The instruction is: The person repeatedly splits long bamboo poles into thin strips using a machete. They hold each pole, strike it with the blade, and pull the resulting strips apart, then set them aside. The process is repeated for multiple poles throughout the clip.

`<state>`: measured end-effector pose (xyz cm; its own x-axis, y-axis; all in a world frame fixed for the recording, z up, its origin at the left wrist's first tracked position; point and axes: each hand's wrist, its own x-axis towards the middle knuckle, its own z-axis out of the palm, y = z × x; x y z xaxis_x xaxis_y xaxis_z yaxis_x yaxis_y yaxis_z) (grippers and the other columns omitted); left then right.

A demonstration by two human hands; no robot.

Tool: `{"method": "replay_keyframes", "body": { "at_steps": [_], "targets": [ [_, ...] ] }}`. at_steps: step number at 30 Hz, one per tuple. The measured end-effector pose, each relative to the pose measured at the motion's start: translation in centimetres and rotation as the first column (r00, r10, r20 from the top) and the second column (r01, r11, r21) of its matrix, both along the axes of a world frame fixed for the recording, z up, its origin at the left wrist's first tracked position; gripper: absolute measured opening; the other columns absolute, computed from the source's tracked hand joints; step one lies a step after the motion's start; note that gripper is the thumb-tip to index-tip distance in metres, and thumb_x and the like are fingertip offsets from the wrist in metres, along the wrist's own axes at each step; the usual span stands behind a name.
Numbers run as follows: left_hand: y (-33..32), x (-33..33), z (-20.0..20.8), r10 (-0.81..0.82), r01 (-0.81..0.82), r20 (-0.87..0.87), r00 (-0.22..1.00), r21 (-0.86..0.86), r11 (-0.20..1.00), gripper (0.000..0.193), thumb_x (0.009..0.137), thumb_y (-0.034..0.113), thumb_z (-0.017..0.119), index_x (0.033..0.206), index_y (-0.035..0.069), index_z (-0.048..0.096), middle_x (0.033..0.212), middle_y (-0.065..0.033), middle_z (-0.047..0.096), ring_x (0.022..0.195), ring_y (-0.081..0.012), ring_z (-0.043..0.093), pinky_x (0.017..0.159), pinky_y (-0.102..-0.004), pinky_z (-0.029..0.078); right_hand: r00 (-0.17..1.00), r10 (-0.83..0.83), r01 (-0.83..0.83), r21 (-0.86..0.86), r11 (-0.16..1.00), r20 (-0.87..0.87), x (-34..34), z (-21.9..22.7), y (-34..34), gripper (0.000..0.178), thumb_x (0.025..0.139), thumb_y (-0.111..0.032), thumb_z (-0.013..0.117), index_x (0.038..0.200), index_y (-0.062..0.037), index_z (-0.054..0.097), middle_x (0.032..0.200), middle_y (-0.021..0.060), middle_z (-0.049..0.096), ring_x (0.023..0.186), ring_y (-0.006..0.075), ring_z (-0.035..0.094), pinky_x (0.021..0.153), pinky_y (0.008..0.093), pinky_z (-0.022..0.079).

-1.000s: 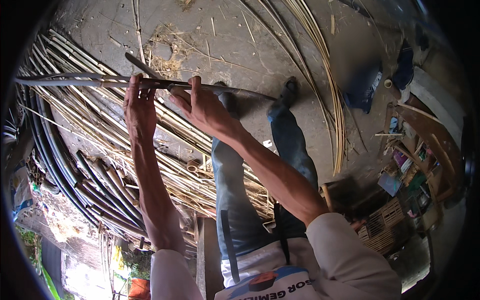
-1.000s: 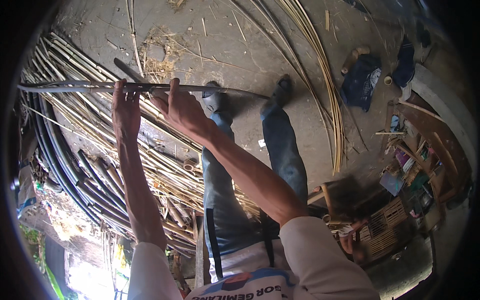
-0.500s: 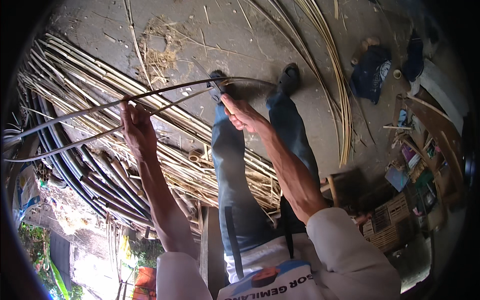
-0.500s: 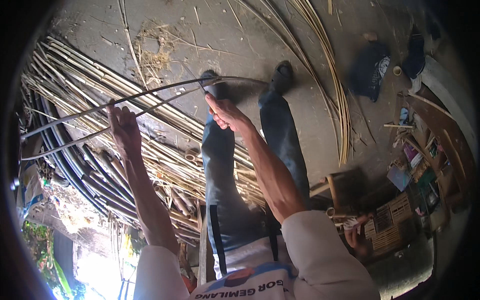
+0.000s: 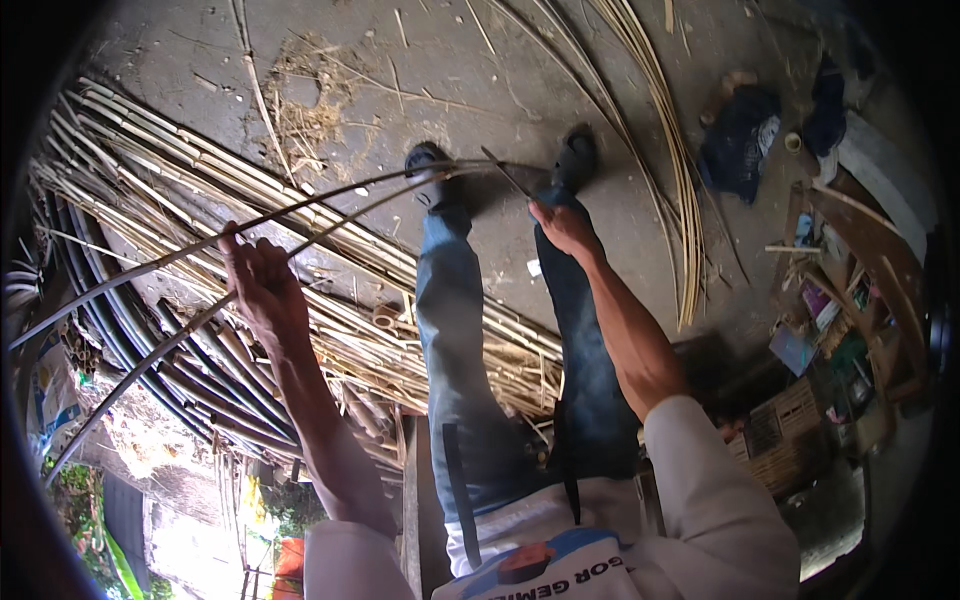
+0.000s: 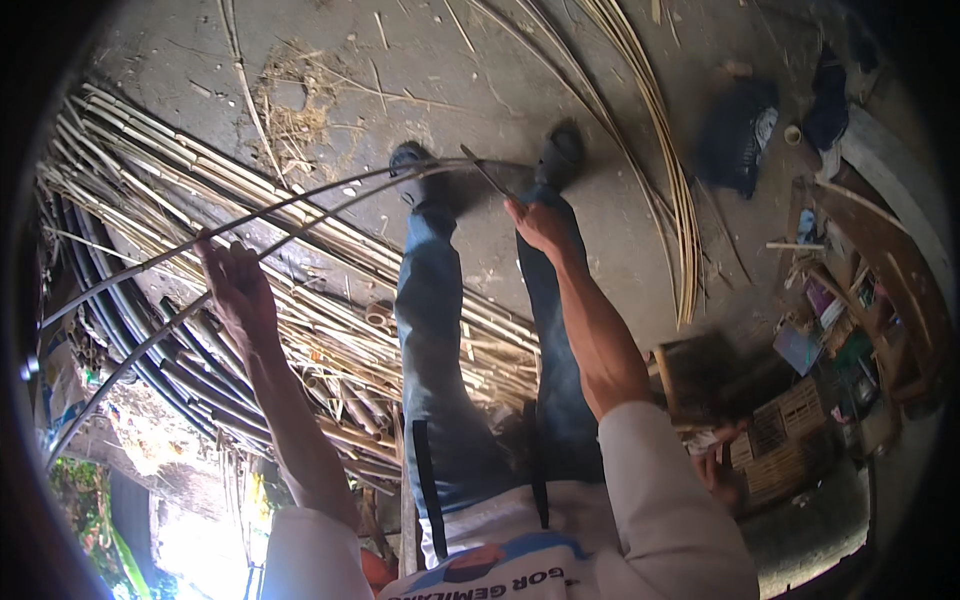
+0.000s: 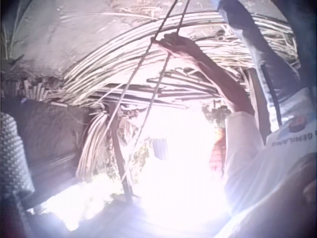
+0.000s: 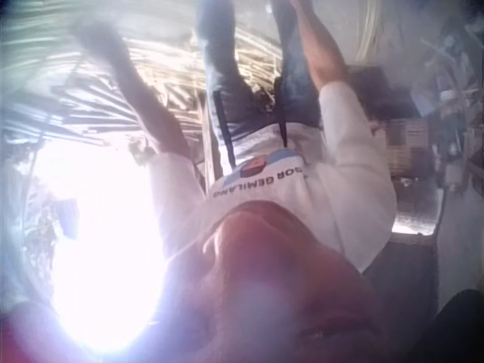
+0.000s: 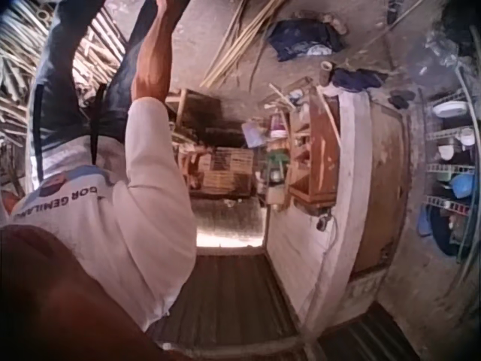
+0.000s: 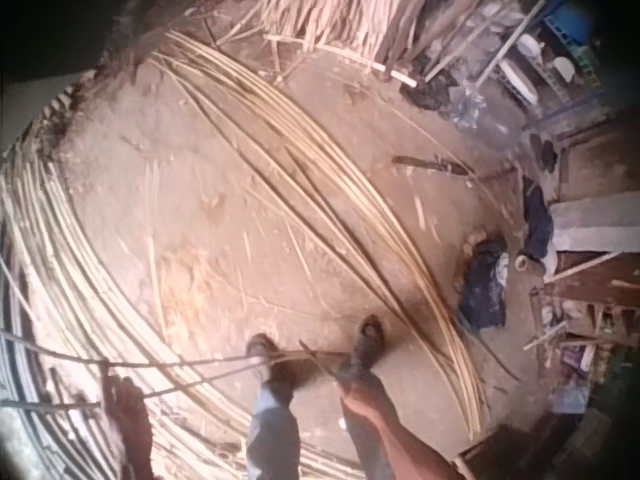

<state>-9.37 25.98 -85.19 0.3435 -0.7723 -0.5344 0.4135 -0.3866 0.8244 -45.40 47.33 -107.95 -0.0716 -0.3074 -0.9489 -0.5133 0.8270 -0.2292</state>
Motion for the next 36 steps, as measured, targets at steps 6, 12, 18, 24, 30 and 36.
{"method": "replay_keyframes", "body": {
  "at_steps": [6, 12, 18, 24, 30, 36],
  "targets": [
    [0.5, -0.4, 0.4, 0.031, -0.032, 0.052, 0.998, 0.027, 0.999, 0.042, 0.1, 0.028, 0.056, 0.128, -0.003, 0.046, 0.062, 0.0049, 0.019, 0.057, -0.0056, 0.021, 0.051, -0.0233, 0.02, 0.945, -0.31, 0.261, 0.33, 0.907, 0.108, 0.3, 0.7, -0.8, 0.072, 0.088, -0.074, 0.045, 0.073, -0.0039, 0.053, 0.057, 0.0038, 0.048, 0.042, 0.0137, 0.045, 0.04, 0.0307, 0.037],
    [0.5, -0.1, 1.1, 0.01, -0.01, -0.037, 0.999, -0.007, 1.0, 0.029, 0.102, 0.021, 0.052, 0.126, 0.006, 0.049, 0.062, 0.0051, 0.018, 0.057, -0.0065, 0.021, 0.05, -0.023, 0.023, 0.979, 0.142, -0.131, 0.084, 0.988, -0.147, -4.6, -1.2, 3.3, 0.081, 0.087, -0.074, 0.045, 0.083, 0.0037, 0.065, 0.065, 0.0156, 0.063, 0.05, 0.0245, 0.061, 0.049, 0.0385, 0.05],
    [-0.2, -1.3, 1.8, -0.018, 0.018, -0.011, 1.0, -0.012, 1.0, 0.029, 0.102, 0.021, 0.051, 0.125, 0.005, 0.05, 0.064, 0.0054, 0.021, 0.057, -0.0066, 0.021, 0.048, -0.0229, 0.02, 0.821, -0.562, 0.441, 0.513, 0.737, 0.102, -4.1, 1.3, 2.5, 0.061, 0.089, -0.068, 0.052, 0.072, -0.0101, 0.045, 0.053, -0.0038, 0.038, 0.039, 0.0052, 0.035, 0.035, 0.0215, 0.029],
    [-1.6, -2.0, 0.8, -0.104, 0.113, 0.077, 0.992, -0.132, 0.985, 0.04, 0.101, 0.026, 0.05, 0.129, -0.001, 0.047, 0.128, -0.0178, 0.054, 0.123, -0.0324, 0.052, 0.117, -0.0452, 0.033, 0.789, -0.6, 0.447, 0.544, 0.71, 0.135, -5.1, 2.1, 2.6, 0.059, 0.089, -0.067, 0.052, 0.075, -0.0098, 0.047, 0.054, -0.0041, 0.04, 0.04, 0.0041, 0.035, 0.036, 0.0203, 0.03],
    [-2.7, -2.7, 0.0, -0.196, 0.022, -0.351, 0.916, -0.441, 0.897, 0.046, 0.1, 0.043, 0.047, 0.111, 0.0, 0.061, 0.099, -0.0151, 0.063, 0.089, -0.0253, 0.059, 0.099, -0.0491, 0.044, 0.993, 0.053, -0.063, -0.1, 0.993, -0.108, -1.6, 2.8, 3.7, 0.063, 0.096, -0.056, 0.045, 0.08, 0.003, 0.058, 0.067, 0.0228, 0.061, 0.059, 0.0352, 0.061, 0.054, 0.0436, 0.05],
    [-6.6, -3.7, 3.1, 0.022, 0.066, 0.701, 0.713, -0.099, 0.993, 0.026, 0.104, 0.034, 0.04, 0.095, 0.01, 0.04, 0.07, -0.0018, 0.043, 0.061, -0.0143, 0.042, 0.063, -0.0334, 0.049, 0.961, 0.185, -0.246, -0.333, 0.91, -0.204, -1.0, 3.7, 5.5, 0.046, 0.1, -0.045, 0.043, 0.102, -0.001, 0.056, 0.083, 0.0278, 0.064, 0.077, 0.0463, 0.063, 0.064, 0.0499, 0.052]
  ]
}}
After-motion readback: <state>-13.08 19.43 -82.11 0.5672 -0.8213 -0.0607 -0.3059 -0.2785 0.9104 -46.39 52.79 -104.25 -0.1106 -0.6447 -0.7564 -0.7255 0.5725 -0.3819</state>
